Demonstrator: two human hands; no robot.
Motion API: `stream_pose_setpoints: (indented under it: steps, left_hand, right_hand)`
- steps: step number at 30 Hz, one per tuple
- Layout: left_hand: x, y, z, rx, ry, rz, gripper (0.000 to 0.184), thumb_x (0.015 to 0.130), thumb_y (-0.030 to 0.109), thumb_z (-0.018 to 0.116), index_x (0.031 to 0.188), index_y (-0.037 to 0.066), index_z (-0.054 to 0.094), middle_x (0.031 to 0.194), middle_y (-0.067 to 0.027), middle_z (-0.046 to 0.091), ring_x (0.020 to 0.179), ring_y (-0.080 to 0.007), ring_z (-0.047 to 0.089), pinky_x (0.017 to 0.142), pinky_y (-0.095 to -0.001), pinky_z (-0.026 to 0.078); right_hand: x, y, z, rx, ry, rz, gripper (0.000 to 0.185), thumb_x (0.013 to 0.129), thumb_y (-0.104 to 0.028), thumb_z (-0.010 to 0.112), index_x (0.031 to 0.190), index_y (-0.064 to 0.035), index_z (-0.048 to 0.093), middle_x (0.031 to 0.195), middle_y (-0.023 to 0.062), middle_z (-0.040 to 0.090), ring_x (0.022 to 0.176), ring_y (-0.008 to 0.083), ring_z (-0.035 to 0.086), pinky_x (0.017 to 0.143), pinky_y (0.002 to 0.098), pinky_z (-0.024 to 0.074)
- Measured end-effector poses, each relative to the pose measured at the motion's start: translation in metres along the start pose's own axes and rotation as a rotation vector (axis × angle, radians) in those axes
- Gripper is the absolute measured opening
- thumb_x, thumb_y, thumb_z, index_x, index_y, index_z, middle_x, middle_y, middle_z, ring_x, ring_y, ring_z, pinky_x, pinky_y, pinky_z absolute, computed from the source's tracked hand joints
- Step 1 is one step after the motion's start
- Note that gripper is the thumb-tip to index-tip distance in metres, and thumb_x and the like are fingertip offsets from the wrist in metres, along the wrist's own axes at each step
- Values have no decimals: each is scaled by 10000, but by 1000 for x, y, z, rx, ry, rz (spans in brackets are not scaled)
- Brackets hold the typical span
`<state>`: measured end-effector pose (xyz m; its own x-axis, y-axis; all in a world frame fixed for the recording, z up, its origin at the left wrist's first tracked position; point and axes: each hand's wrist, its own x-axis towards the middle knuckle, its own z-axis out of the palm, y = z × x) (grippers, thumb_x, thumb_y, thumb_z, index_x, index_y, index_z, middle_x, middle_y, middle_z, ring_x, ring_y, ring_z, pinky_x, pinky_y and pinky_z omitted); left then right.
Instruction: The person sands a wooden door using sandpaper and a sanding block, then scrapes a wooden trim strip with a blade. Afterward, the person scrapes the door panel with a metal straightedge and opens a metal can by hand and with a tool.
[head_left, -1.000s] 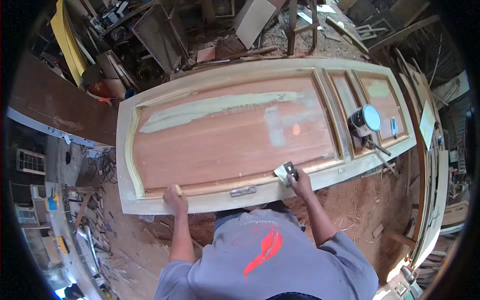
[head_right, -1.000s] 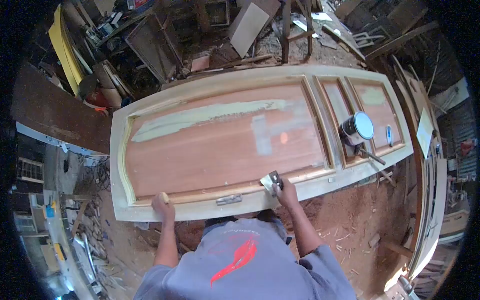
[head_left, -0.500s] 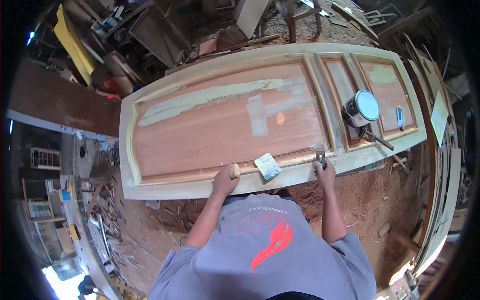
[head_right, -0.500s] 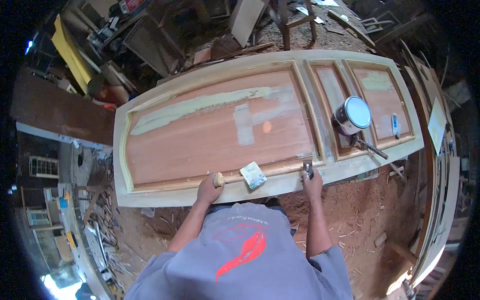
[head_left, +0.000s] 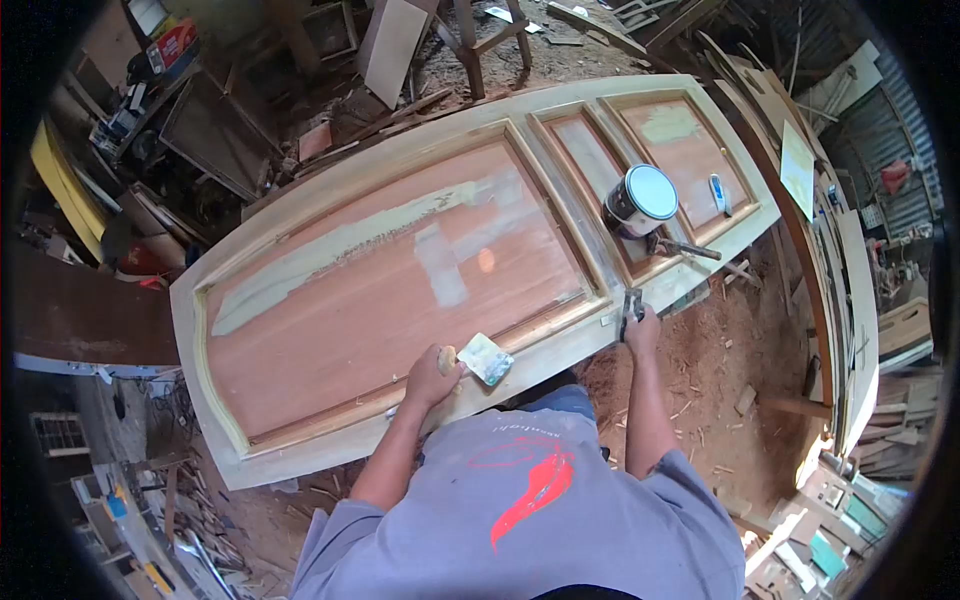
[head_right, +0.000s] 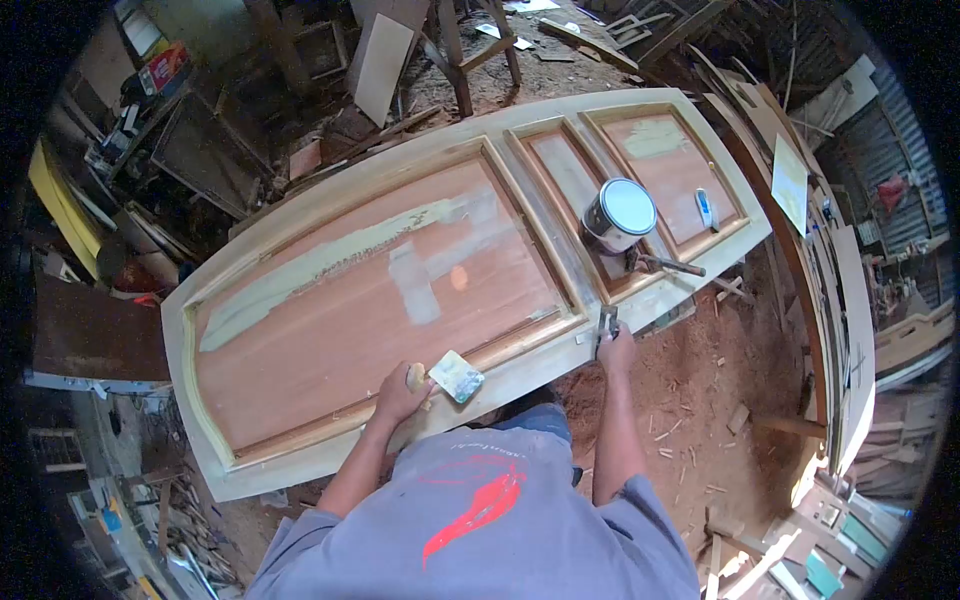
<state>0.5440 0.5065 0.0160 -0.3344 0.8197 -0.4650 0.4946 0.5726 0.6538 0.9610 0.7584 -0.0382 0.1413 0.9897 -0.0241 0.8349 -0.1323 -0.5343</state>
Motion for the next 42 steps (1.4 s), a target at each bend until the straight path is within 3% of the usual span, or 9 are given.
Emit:
stream_pose_setpoints:
  steps: [7, 12, 17, 21, 22, 27, 35, 38, 42]
  left_hand:
    - [-2, 31, 33, 87, 111, -235, 625, 856, 451, 826, 1227, -7, 619, 1180, -290, 729, 1126, -456, 705, 953, -527, 560]
    - [-7, 63, 83, 64, 320, -458, 800, 823, 417, 875, 1374, -39, 514, 1168, -318, 723, 1118, -470, 704, 970, -539, 557]
    - [3, 53, 140, -16, 576, -583, 1057, 796, 334, 912, 1552, -82, 301, 1128, -312, 734, 1081, -482, 714, 964, -527, 567]
    - [8, 53, 164, -708, 527, -420, 777, 807, 216, 934, 1402, -96, 544, 1128, -161, 757, 976, -268, 746, 884, -386, 600]
    - [-2, 102, 144, -925, 541, -433, 492, 874, 158, 896, 1255, -47, 661, 1137, -97, 748, 987, -162, 716, 865, -320, 593]
    - [-6, 105, 160, -1440, 517, -244, 306, 962, 142, 823, 1204, 19, 683, 1065, -65, 757, 940, -119, 712, 814, -309, 587]
    - [-46, 46, 130, -1133, 845, -422, 271, 954, 249, 823, 1068, 44, 687, 884, 13, 651, 753, -80, 586, 668, -280, 511]
    - [-55, -11, 111, -979, 1020, -392, 237, 961, 229, 804, 1025, 34, 686, 870, 4, 653, 759, -88, 595, 674, -298, 516]
    - [-74, -71, 55, -895, 1232, -336, 244, 971, 224, 784, 1019, 9, 678, 841, -25, 673, 787, -110, 627, 709, -330, 535]
  right_hand:
    - [61, -6, -1, 16, -147, -66, 332, 945, -89, 703, 1267, -9, 707, 1119, 246, 764, 1040, 395, 745, 942, 441, 569]
    - [68, -22, -8, -145, 42, -420, 246, 886, -74, 730, 1129, -78, 766, 1068, 210, 726, 1023, 414, 682, 934, 478, 546]
    - [56, -44, 16, 71, -597, -556, 301, 959, -231, 782, 1155, -3, 759, 936, 187, 754, 817, 275, 738, 754, 377, 583]
    - [15, -92, 33, 216, -1187, -612, 453, 968, -360, 806, 1214, 13, 729, 987, 139, 779, 893, 206, 740, 825, 359, 590]
    - [4, -99, 37, 257, -1268, -582, 470, 968, -361, 805, 1238, 15, 724, 1014, 147, 779, 917, 217, 739, 839, 369, 591]
    - [-39, -129, 56, 665, -1652, -59, 436, 1034, -312, 738, 1259, 57, 685, 1089, 103, 756, 998, 168, 701, 917, 340, 563]
    - [-45, -301, 145, 257, -755, -1614, 293, 927, -83, 601, 1153, -143, 778, 1203, 133, 747, 1237, 326, 635, 1052, 495, 495]
    - [-59, -314, 176, -478, -754, -1831, 279, 940, -152, 580, 1124, -161, 789, 1207, 96, 749, 1296, 322, 595, 1100, 500, 454]
    - [-35, -251, 110, -698, -881, -1841, 278, 954, -213, 596, 1151, -198, 793, 1193, 89, 748, 1285, 343, 597, 1057, 543, 453]
